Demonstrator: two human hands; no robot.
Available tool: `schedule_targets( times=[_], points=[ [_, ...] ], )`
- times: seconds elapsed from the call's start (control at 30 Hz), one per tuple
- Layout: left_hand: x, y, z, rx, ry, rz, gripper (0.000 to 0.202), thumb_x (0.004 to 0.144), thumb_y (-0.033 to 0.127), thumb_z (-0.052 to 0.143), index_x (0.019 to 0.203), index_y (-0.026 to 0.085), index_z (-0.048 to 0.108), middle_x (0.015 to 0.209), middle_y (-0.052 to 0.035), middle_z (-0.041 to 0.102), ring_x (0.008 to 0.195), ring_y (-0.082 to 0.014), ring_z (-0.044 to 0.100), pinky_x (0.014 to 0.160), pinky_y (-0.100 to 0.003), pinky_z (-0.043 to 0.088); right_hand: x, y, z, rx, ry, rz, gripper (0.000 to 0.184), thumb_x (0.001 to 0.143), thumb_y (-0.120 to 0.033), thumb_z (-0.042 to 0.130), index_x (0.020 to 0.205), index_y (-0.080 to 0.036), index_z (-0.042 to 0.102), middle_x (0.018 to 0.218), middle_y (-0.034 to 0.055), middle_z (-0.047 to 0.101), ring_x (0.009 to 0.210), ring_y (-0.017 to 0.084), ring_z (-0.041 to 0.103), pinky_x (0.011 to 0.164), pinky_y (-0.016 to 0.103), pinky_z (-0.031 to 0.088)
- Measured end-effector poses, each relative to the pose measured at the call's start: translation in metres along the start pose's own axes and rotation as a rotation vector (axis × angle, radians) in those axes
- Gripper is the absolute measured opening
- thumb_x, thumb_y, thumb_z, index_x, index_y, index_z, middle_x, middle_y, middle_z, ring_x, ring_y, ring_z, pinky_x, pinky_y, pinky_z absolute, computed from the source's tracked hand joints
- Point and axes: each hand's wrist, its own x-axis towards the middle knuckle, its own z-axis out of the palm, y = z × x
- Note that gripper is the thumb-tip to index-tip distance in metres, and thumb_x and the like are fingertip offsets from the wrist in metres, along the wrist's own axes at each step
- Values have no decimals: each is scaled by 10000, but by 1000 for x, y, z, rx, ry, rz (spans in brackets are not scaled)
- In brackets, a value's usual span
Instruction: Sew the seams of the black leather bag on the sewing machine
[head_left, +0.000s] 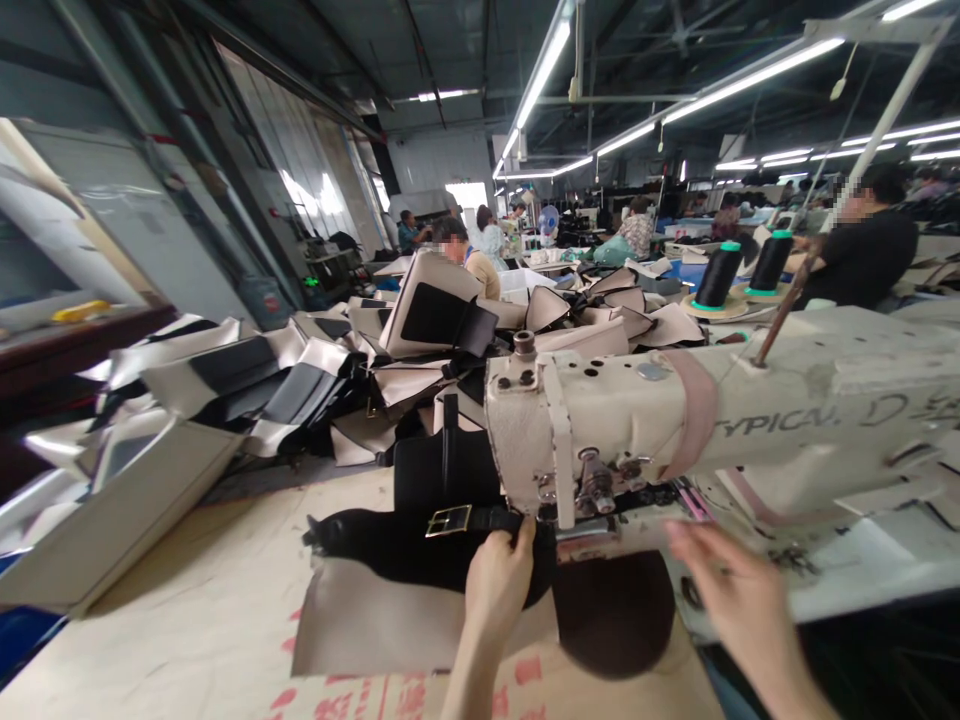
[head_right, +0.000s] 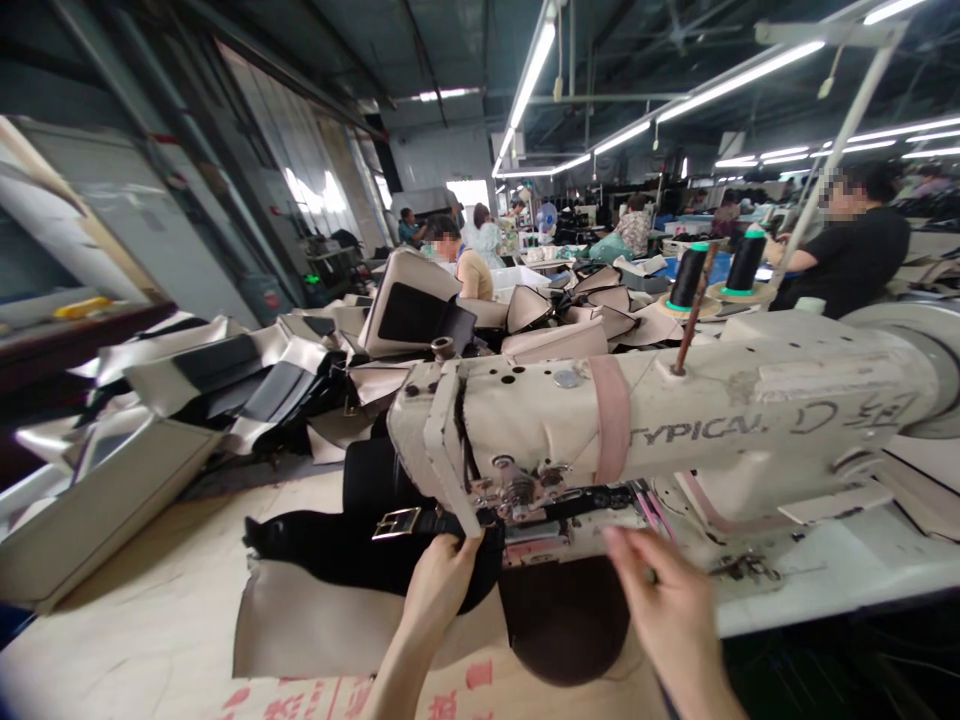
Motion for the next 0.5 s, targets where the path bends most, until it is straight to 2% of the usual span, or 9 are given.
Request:
schedule_targets(
  times=[0.07, 0.1, 0.13, 0.2, 0.27, 0.3, 0.4, 0.5],
  points=[
    [0, -1, 1, -2, 2, 4, 482, 806, 512, 322, 647, 140, 584, 744, -136, 639, 701, -223, 569, 579, -272, 302, 22, 25, -62, -325, 328, -303, 247, 771, -394, 588, 919, -211, 665, 918, 43, 661, 859, 193, 610, 825, 285, 453],
    [1, -1, 1, -1, 5, 3, 482, 806, 513, 322, 646, 140, 582, 745, -136, 637, 702, -223, 566, 580, -273, 298, 31, 37, -88, -456, 441, -368, 266, 783, -367, 574, 973, -196, 649, 968, 63, 644, 915, 214, 593, 881, 321, 431],
    [1, -1, 1, 1, 8, 2, 483, 806, 514, 322, 648, 140, 583, 745, -136, 635, 701, -224, 563, 580, -274, 294, 39, 48, -110, -562, 464, -420, 313, 785, -364, 569, 1036, -184, 622, 1023, 78, 624, 984, 239, 568, 926, 352, 408],
    [3, -2, 2, 8, 12, -2, 487, 805, 517, 322, 658, 136, 587, 742, -137, 631, 696, -225, 557, 577, -276, 286, 49, 68, -138, -671, 354, -526, 361, 793, -383, 541, 1089, -183, 585, 1046, 76, 614, 1011, 254, 554, 974, 393, 378],
    [6, -3, 3, 14, 12, -4, 494, 802, 523, 323, 664, 131, 589, 743, -140, 626, 691, -226, 551, 571, -277, 278, 49, 86, -146, -694, 226, -595, 409, 806, -387, 508, 1154, -175, 540, 1099, 77, 596, 1043, 259, 541, 1003, 421, 361],
    [7, -3, 4, 16, 10, -3, 496, 800, 526, 325, 665, 129, 590, 745, -140, 625, 689, -226, 548, 567, -276, 275, 46, 94, -145, -695, 206, -610, 426, 815, -369, 492, 1189, -167, 514, 1137, 83, 581, 1068, 261, 529, 1013, 434, 353],
    [9, -3, 5, 22, 1, 3, 501, 795, 535, 327, 671, 129, 592, 750, -133, 621, 689, -220, 544, 560, -270, 272, 31, 119, -133, -714, 267, -633, 453, 833, -291, 473, 1264, -152, 454, 1193, 98, 555, 1108, 263, 509, 1018, 452, 349],
    [8, -2, 5, 20, -13, 8, 508, 797, 546, 317, 657, 139, 586, 714, -113, 613, 677, -211, 542, 562, -262, 280, 13, 140, -122, -749, 258, -645, 460, 843, -265, 469, 1290, -162, 431, 1194, 92, 562, 1097, 255, 525, 1014, 439, 354]
  ],
)
